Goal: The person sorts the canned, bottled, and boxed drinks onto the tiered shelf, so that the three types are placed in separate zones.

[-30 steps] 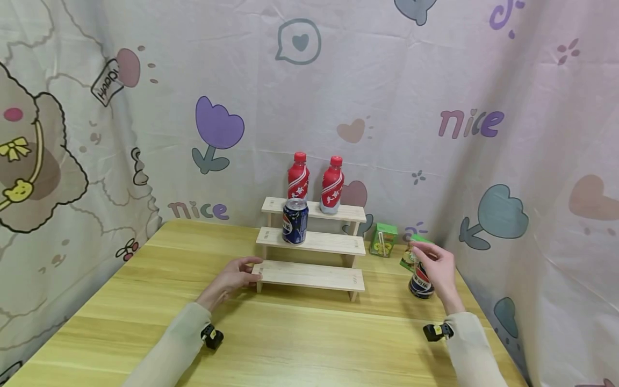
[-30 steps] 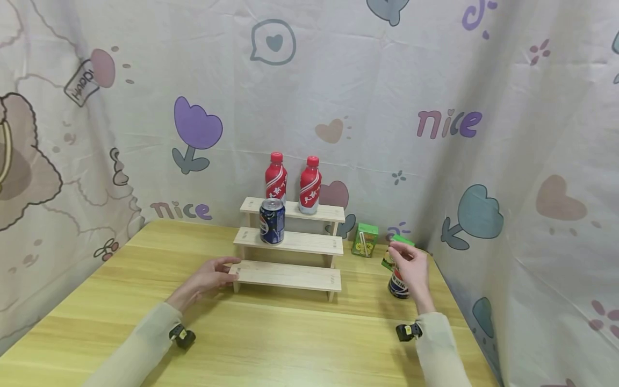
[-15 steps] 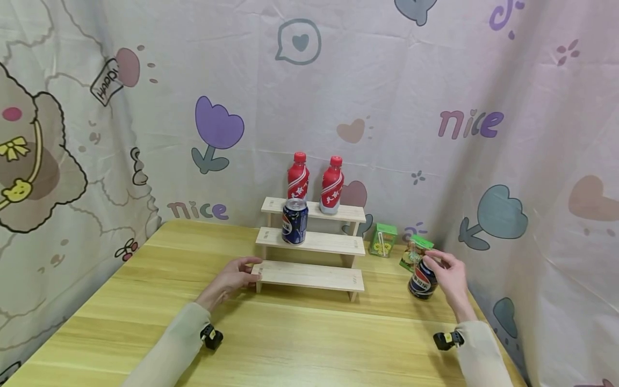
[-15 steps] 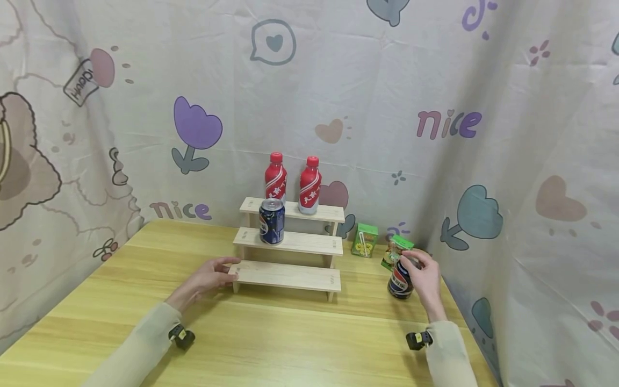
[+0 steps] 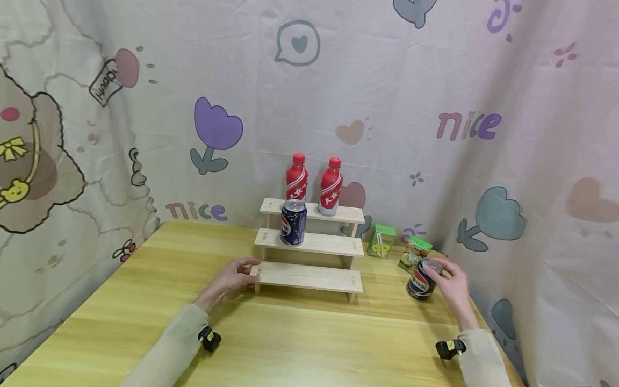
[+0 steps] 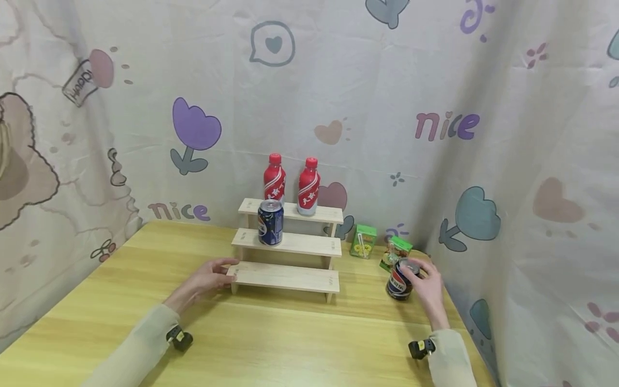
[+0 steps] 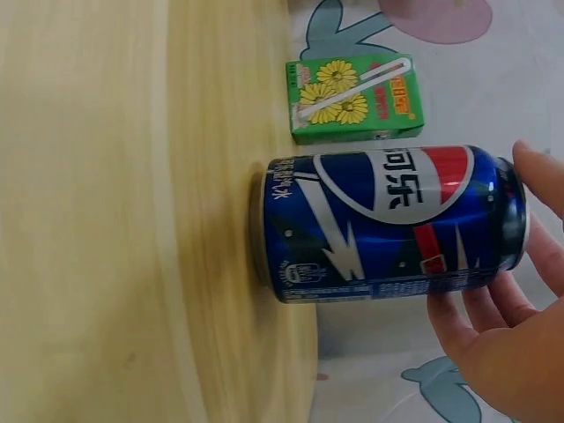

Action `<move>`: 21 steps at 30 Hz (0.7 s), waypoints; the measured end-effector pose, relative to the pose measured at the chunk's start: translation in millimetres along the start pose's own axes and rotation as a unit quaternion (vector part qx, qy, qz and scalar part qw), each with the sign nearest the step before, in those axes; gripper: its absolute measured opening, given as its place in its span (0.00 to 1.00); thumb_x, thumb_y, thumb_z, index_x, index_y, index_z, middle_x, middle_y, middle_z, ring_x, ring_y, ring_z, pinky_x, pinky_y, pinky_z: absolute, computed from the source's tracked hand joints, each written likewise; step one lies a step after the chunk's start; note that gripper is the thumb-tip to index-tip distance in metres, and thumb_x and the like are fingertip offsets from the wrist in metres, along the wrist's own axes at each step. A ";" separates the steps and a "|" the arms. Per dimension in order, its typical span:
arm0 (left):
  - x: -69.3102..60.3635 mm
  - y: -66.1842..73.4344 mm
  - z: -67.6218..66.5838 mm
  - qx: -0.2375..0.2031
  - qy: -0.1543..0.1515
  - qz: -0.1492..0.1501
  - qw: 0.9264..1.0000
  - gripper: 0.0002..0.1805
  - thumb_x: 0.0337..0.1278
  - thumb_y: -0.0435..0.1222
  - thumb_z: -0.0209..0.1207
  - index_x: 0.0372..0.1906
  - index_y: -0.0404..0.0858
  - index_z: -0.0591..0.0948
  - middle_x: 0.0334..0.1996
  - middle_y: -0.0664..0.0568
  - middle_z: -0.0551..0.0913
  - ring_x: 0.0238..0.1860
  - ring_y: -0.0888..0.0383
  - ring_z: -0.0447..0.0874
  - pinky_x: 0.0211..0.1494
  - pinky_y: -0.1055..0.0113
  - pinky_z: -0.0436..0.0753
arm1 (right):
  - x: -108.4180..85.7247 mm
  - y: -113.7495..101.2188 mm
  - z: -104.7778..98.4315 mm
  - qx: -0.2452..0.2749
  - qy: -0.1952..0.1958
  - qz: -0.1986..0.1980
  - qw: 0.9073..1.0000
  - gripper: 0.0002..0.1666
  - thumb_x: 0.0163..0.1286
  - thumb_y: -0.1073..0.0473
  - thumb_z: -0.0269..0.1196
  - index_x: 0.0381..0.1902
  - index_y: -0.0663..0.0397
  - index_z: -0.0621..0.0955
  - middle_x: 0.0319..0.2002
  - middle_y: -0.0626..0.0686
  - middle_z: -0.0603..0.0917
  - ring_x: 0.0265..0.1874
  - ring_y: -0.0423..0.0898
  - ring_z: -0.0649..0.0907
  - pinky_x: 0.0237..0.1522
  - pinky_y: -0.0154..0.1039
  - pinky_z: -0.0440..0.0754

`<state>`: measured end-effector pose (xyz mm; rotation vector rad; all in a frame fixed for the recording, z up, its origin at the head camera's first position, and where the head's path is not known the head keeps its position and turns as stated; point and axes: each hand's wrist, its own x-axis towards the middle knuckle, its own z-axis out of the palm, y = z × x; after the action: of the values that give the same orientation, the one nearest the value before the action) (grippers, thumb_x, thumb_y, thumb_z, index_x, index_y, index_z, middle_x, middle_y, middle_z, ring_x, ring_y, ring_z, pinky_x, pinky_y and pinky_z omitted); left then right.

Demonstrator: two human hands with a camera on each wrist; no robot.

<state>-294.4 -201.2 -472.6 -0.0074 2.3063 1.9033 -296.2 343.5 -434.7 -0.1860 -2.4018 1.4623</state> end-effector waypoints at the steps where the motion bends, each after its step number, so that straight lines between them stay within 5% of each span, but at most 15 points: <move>1: -1.1 -1.3 -1.0 0.003 0.000 0.000 1.000 0.30 0.55 0.25 0.64 0.64 0.31 0.72 0.42 0.41 0.78 0.36 0.55 0.80 0.42 0.63 0.84 | -0.2 1.2 1.5 -0.002 -0.005 0.001 1.000 0.34 0.66 0.48 0.66 0.64 0.61 0.74 0.69 0.61 0.65 0.70 0.58 0.62 0.68 0.58 0.66; 7: -5.4 -5.0 -1.4 -0.001 -0.003 0.002 1.000 0.30 0.55 0.26 0.64 0.65 0.31 0.72 0.42 0.41 0.78 0.37 0.55 0.80 0.43 0.62 0.85 | 1.2 7.6 4.8 -0.011 -0.039 0.003 0.999 0.37 0.66 0.48 0.67 0.67 0.59 0.70 0.69 0.63 0.65 0.68 0.58 0.64 0.63 0.51 0.70; 12: -5.3 -4.4 -0.2 -0.001 0.003 -0.002 1.000 0.30 0.54 0.26 0.65 0.65 0.31 0.72 0.42 0.41 0.78 0.36 0.54 0.80 0.42 0.62 0.84 | 0.2 12.4 3.0 -0.022 -0.083 -0.015 0.996 0.41 0.65 0.53 0.68 0.70 0.57 0.64 0.69 0.65 0.64 0.66 0.61 0.66 0.51 0.32 0.72; 17: -0.6 -2.1 -0.8 0.007 -0.001 0.002 1.000 0.29 0.55 0.27 0.64 0.65 0.32 0.73 0.42 0.41 0.79 0.37 0.54 0.81 0.42 0.63 0.84 | 0.7 18.0 3.4 -0.013 -0.078 -0.035 0.996 0.41 0.63 0.60 0.69 0.69 0.58 0.62 0.67 0.64 0.65 0.63 0.58 0.68 0.45 0.21 0.69; 21: -0.6 -1.5 -1.0 0.010 -0.003 0.004 1.000 0.29 0.56 0.27 0.64 0.64 0.33 0.73 0.42 0.42 0.79 0.37 0.55 0.81 0.42 0.63 0.84 | 1.0 19.8 4.5 -0.024 -0.060 -0.031 0.997 0.43 0.62 0.56 0.71 0.69 0.56 0.63 0.66 0.62 0.67 0.60 0.54 0.69 0.43 0.19 0.70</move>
<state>-293.8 -202.5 -473.8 0.0116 2.3256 1.8803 -299.7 349.2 -453.9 -0.0348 -2.5154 1.4266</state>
